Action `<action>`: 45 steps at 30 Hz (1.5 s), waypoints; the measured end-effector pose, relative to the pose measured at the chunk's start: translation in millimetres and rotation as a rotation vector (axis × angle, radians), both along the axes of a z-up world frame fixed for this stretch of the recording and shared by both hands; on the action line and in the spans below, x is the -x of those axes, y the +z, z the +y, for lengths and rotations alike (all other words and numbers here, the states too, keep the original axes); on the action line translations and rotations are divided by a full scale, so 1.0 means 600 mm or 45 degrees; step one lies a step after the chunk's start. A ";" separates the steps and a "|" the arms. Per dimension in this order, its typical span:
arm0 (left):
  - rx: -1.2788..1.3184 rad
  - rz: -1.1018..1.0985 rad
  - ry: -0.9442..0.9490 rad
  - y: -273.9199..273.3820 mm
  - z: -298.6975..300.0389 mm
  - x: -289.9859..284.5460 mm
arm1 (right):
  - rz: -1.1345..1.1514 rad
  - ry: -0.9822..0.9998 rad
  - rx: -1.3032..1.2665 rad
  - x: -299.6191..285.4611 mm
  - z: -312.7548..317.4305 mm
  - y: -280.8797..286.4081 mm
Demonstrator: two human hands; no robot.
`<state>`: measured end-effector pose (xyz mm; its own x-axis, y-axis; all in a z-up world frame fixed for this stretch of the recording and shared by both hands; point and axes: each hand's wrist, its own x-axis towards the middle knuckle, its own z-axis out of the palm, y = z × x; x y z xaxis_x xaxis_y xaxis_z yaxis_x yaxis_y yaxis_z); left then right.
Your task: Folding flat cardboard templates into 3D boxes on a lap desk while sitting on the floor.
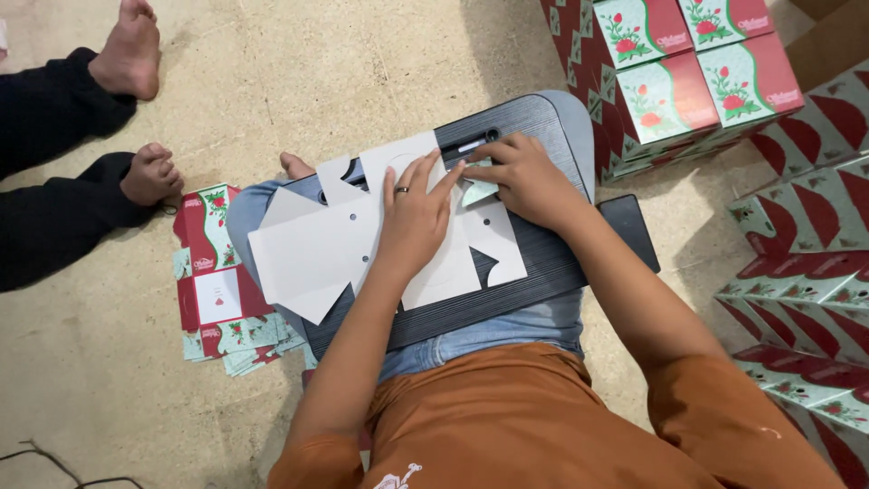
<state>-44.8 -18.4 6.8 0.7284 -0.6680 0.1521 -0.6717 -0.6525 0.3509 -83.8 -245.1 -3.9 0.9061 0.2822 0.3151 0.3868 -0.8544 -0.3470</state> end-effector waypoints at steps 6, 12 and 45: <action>-0.006 -0.189 0.115 -0.033 -0.001 0.003 | 0.232 0.042 -0.423 -0.016 -0.014 0.053; 0.074 -0.284 0.174 -0.034 -0.009 0.008 | 0.178 -0.488 -0.173 -0.065 0.023 -0.017; 0.231 -0.302 0.217 -0.031 -0.017 0.012 | 0.081 0.048 -0.262 0.138 -0.041 0.013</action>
<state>-52.0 -28.3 -11.5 0.7575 -0.4860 0.4358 -0.6349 -0.7037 0.3189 -166.7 -269.8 3.9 0.9162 0.2519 0.3118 0.3886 -0.7485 -0.5373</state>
